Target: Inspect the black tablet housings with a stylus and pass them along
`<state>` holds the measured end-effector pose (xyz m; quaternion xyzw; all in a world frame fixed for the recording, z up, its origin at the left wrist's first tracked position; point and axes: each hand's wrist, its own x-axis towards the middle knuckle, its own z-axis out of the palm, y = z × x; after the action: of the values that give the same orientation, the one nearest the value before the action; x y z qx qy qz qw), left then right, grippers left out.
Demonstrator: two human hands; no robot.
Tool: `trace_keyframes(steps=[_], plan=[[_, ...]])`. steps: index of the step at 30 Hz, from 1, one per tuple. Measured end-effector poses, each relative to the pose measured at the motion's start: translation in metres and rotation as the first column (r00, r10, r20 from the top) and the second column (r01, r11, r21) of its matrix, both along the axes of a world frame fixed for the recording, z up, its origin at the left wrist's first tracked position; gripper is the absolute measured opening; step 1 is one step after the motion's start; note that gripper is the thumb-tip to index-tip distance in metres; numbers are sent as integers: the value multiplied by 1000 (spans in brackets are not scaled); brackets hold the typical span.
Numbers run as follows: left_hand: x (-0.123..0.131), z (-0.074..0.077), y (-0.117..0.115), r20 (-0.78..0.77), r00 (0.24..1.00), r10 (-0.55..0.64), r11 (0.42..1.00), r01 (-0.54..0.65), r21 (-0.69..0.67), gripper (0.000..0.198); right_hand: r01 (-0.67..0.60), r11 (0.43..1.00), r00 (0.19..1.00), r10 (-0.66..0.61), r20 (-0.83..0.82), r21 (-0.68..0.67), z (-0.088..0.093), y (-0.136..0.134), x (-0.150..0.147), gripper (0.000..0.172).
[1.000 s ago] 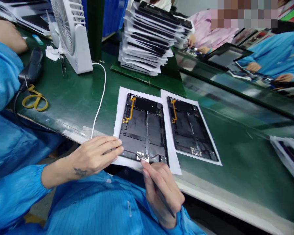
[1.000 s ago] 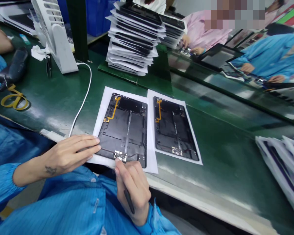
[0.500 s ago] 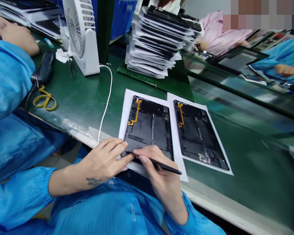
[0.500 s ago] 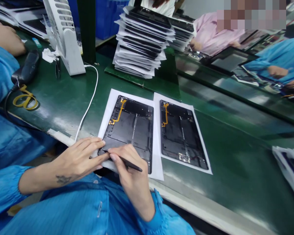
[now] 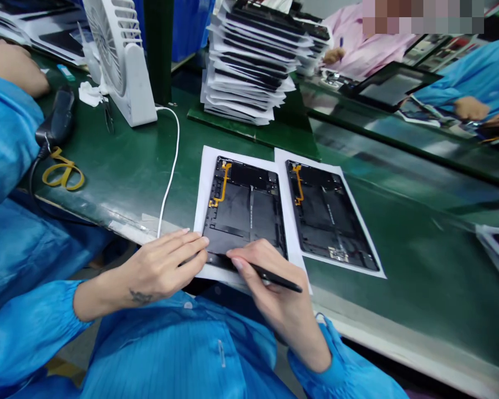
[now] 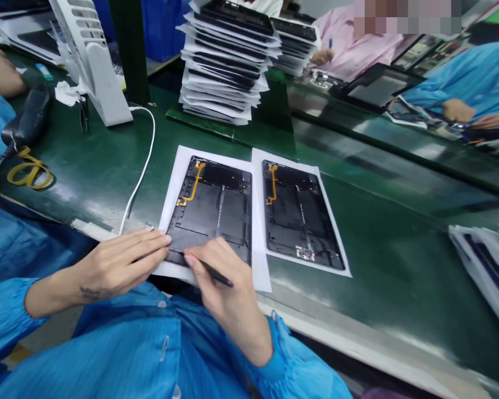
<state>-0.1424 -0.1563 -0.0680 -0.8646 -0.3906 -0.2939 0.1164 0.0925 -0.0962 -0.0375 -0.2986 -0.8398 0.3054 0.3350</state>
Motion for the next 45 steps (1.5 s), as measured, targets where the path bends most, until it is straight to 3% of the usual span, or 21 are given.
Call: trace_keyframes(steps=[4,12,20,23,25,27,30,33,35,37,39,40,42,44,45], plan=[[4,4,-1,14,1000,4,1000,-4,1,19,87,996,995,-87,38,-6,-1,-3,20,15],[20,8,14,-6,999,-43,999,43,18,18,55,993,998,-57,22,106,2,-14,19,22],[28,5,16,-129,992,-18,1000,18,-1,26,-83,966,975,28,219,245,-2,-25,20,25],[28,6,12,-119,993,-18,1000,15,-27,27,-61,981,987,32,155,182,-3,-24,23,26],[23,8,12,-3,1000,-29,991,28,-133,25,7,995,999,-12,47,104,-2,-19,27,23],[14,13,15,188,982,21,952,38,-304,26,99,993,995,-97,-31,62,0,-9,32,18],[-2,24,30,446,863,239,833,54,-550,39,192,981,977,-192,-96,-6,0,7,37,23],[-10,34,49,588,685,431,631,238,-739,64,193,967,965,-218,-146,-167,-5,17,37,32],[-9,38,59,623,557,549,501,377,-779,78,201,949,955,-245,-165,-244,-9,19,35,34],[-5,39,64,625,440,645,461,429,-777,92,201,935,944,-265,-198,-293,-13,19,33,35],[1,38,65,631,363,685,470,441,-764,98,200,928,929,-282,-239,-315,-15,17,31,36],[4,37,66,638,355,683,468,458,-756,95,206,928,920,-292,-261,-311,-16,16,30,37],[8,36,70,631,413,656,412,505,-759,76,228,933,903,-310,-298,-280,-17,13,28,37],[10,39,80,582,552,597,362,462,-810,55,239,941,888,-311,-338,-239,-15,12,29,38],[11,43,88,547,633,548,385,390,-836,49,236,948,884,-301,-359,-213,-14,11,31,37]])
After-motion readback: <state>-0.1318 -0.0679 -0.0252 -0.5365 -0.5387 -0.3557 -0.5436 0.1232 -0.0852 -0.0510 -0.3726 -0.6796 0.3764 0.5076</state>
